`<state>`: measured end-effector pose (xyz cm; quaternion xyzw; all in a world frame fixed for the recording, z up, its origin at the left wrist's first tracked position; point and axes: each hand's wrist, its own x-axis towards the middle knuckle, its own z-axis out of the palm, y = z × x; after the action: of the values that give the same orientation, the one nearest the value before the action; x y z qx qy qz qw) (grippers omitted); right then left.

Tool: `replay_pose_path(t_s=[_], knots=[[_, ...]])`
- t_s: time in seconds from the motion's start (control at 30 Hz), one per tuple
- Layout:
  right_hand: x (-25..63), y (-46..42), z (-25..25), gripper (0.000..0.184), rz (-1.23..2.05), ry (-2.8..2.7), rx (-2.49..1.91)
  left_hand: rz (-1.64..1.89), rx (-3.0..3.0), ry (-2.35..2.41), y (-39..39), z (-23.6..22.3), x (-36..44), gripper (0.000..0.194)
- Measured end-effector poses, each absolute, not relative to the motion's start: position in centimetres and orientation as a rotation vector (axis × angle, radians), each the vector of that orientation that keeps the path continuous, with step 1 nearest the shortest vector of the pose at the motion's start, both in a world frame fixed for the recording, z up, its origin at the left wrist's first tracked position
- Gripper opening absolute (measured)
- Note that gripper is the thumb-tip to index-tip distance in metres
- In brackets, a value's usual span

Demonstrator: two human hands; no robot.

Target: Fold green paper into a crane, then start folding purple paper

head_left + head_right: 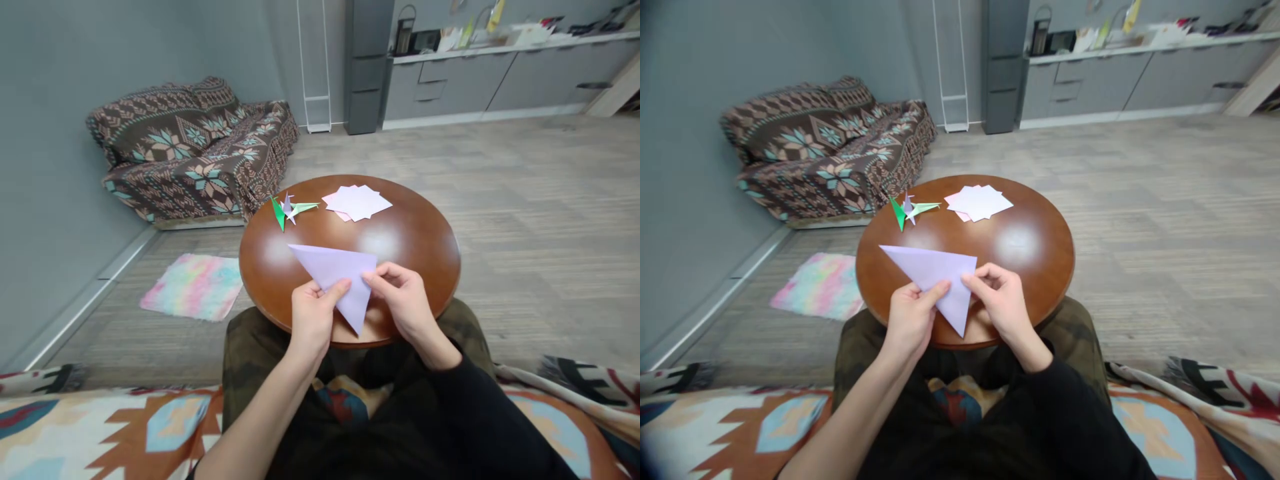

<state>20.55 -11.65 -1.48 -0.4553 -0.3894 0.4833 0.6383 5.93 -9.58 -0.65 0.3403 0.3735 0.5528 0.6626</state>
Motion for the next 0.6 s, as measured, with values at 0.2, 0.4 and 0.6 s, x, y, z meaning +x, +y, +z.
replay_pose_path(t_s=[0.2, 0.4, 0.6], knots=[[19.2, -12.3, -2.2, 0.028, 1.351, -0.993, -1.052, 1.291, 0.767, 0.863, -9.1, -0.7, 6.3, 0.024], [19.0, -12.7, -2.4, 0.028, 1.314, -0.999, -1.072, 1.274, 0.714, 0.843, -8.5, 0.1, 5.8, 0.029], [19.3, -13.7, -2.5, 0.031, 1.31, -1.019, -1.152, 1.366, 0.732, 0.837, -6.5, 1.5, 3.8, 0.031]])
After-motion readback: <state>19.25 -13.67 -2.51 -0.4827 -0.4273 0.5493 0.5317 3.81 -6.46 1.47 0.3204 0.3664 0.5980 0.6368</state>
